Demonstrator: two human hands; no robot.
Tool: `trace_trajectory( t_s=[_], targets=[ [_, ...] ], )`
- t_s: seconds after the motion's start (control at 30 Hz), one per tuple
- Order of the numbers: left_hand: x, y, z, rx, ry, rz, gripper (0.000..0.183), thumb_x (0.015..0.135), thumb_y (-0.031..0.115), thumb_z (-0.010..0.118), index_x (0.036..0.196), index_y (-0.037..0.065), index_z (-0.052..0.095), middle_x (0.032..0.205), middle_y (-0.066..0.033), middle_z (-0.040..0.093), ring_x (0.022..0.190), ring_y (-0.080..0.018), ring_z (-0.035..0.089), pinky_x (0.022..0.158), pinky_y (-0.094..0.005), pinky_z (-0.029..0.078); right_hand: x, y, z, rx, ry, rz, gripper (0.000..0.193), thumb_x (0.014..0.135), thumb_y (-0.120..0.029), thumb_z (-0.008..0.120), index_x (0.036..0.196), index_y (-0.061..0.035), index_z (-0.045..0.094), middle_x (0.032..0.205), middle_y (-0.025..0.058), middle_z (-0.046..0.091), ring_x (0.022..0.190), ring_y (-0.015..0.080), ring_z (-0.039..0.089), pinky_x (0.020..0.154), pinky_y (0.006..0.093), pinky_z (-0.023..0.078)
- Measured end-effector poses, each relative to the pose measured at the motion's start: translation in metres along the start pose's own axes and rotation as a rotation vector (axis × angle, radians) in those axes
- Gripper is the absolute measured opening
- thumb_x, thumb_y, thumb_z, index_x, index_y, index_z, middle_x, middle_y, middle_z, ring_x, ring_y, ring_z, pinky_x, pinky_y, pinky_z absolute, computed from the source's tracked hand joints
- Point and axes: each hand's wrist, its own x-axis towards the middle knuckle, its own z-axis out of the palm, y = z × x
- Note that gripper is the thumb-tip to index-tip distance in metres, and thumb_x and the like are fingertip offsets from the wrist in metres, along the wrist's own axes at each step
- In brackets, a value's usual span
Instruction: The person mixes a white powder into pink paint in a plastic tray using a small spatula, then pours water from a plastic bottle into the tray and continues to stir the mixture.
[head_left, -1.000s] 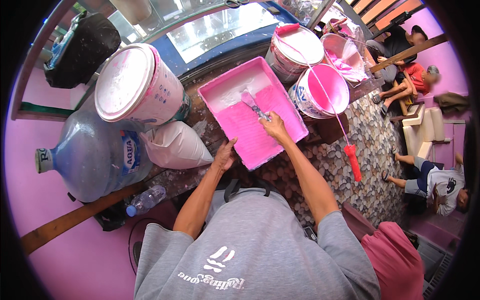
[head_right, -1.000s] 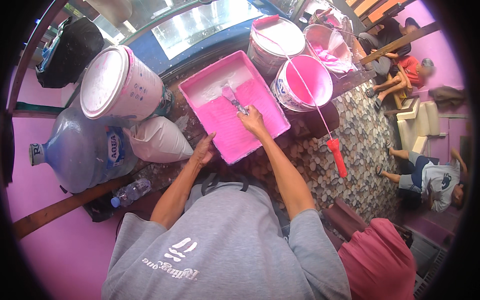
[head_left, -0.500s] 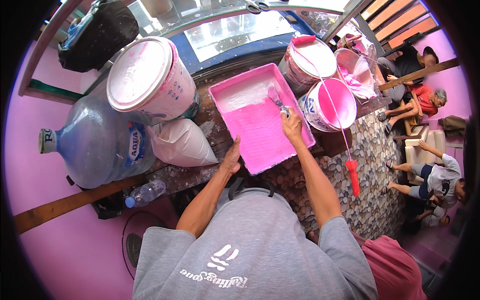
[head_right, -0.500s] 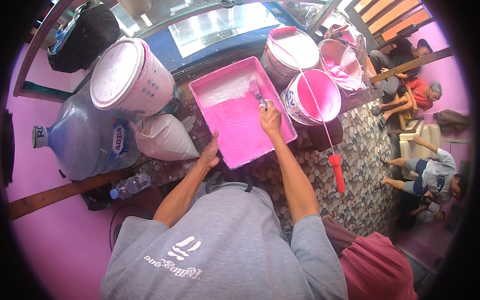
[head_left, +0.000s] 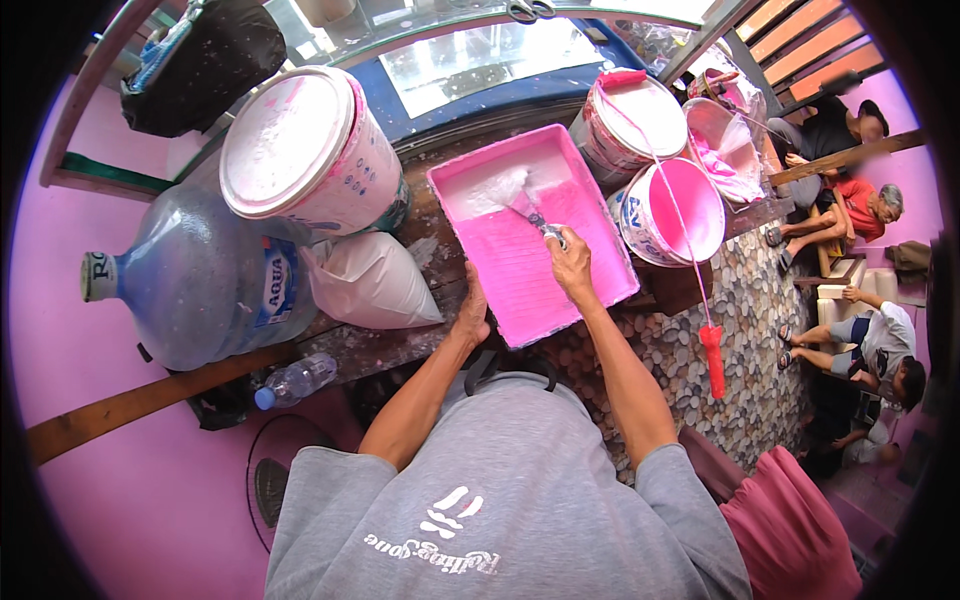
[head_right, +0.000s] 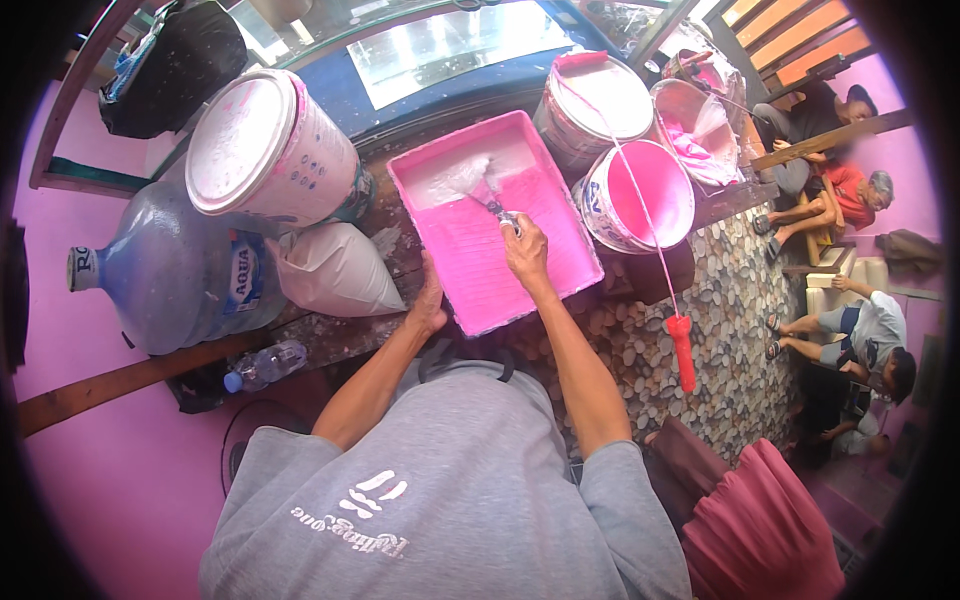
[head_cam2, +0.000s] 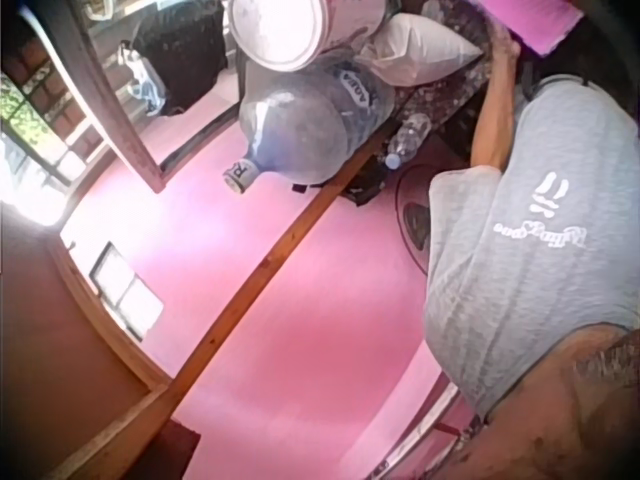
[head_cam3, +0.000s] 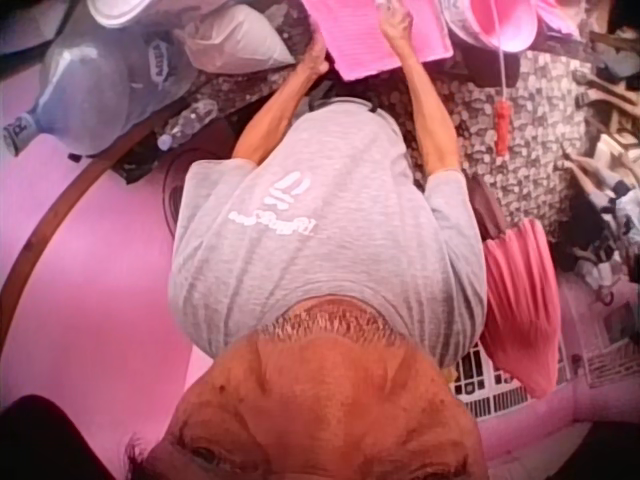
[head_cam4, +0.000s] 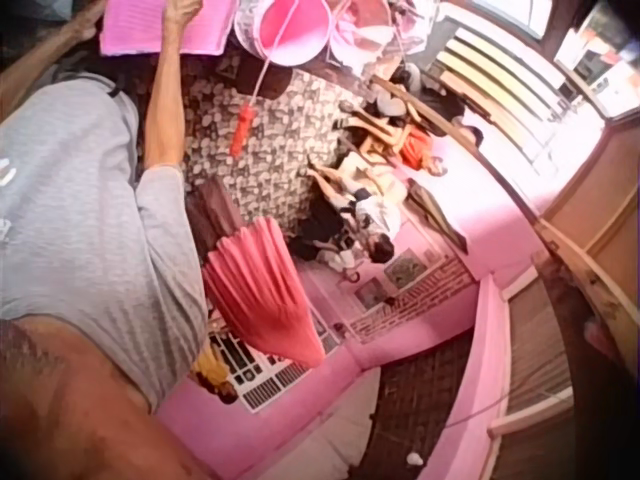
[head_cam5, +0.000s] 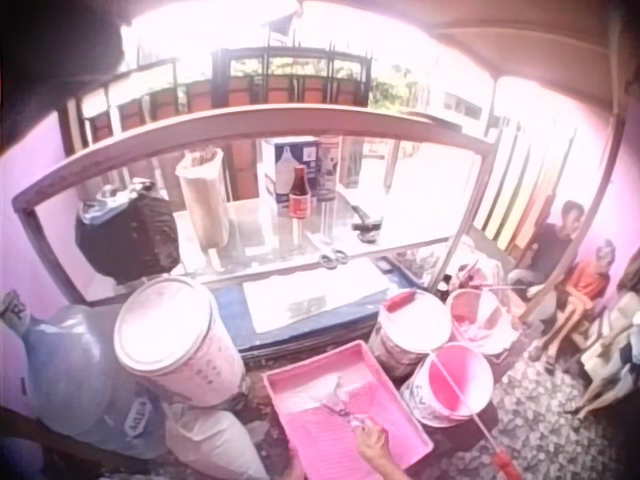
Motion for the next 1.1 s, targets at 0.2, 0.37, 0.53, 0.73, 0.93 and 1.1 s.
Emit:
trace_trajectory(
  t_s=[0.2, 0.37, 0.53, 0.73, 0.93, 1.1],
  targets=[
    [0.003, 0.002, 0.000, -0.003, -0.005, -0.036, 0.093, 0.083, 0.077, 0.031, 0.144, 0.007, 0.032, 0.143, -0.0091, 0.040, 0.132, -0.0217, 0.038, 0.110, -0.0397, 0.030, -0.001, 0.000, 0.003, -0.009, 0.110, -0.028, 0.026, 0.088, -0.020, 0.056, 0.103, -0.0011, 0.063, 0.078, 0.0174, 0.064, 0.070, 0.0278, 0.062, 0.066, 0.0383, 0.047],
    [0.007, -0.002, -0.008, 0.023, 0.028, -0.015, 0.094, 0.082, 0.079, 0.031, 0.143, 0.007, 0.033, 0.143, -0.0090, 0.040, 0.131, -0.0214, 0.039, 0.109, -0.0394, 0.032, -0.010, -0.009, 0.010, 0.057, -0.100, -0.036, 0.025, 0.088, -0.020, 0.056, 0.104, -0.0013, 0.063, 0.076, 0.0167, 0.063, 0.068, 0.0267, 0.062, 0.065, 0.0381, 0.048],
    [0.007, -0.003, -0.008, 0.029, -0.073, -0.037, 0.097, 0.081, 0.081, 0.028, 0.147, 0.010, 0.025, 0.148, -0.0078, 0.033, 0.135, -0.0220, 0.031, 0.111, -0.0399, 0.026, -0.009, -0.008, 0.011, -0.069, 0.075, 0.039, 0.026, 0.087, -0.020, 0.057, 0.104, -0.0012, 0.063, 0.074, 0.0157, 0.063, 0.067, 0.0248, 0.061, 0.064, 0.0370, 0.047],
    [0.006, 0.001, -0.010, 0.010, -0.059, -0.067, 0.097, 0.081, 0.081, 0.027, 0.148, 0.011, 0.024, 0.148, -0.0075, 0.033, 0.135, -0.0227, 0.031, 0.111, -0.0407, 0.026, -0.016, -0.028, 0.022, 0.120, 0.050, -0.009, 0.025, 0.086, -0.019, 0.056, 0.101, -0.0010, 0.064, 0.070, 0.0157, 0.061, 0.063, 0.0233, 0.059, 0.062, 0.0369, 0.046],
    [0.003, 0.005, -0.004, 0.056, -0.035, -0.059, 0.095, 0.082, 0.081, 0.026, 0.148, 0.013, 0.023, 0.148, -0.0060, 0.032, 0.135, -0.0214, 0.031, 0.110, -0.0404, 0.027, -0.017, -0.020, 0.026, 0.076, -0.094, -0.010, 0.025, 0.086, -0.020, 0.056, 0.101, -0.0010, 0.064, 0.070, 0.0144, 0.061, 0.063, 0.0232, 0.058, 0.060, 0.0370, 0.046],
    [0.005, 0.004, -0.009, 0.043, -0.064, -0.044, 0.093, 0.083, 0.080, 0.027, 0.148, 0.013, 0.024, 0.147, -0.0055, 0.033, 0.134, -0.0208, 0.032, 0.110, -0.0396, 0.028, -0.018, -0.024, 0.032, 0.122, 0.085, -0.013, 0.023, 0.087, -0.018, 0.059, 0.100, 0.0001, 0.065, 0.070, 0.0097, 0.058, 0.064, 0.0163, 0.053, 0.061, 0.0317, 0.043]
  ],
)
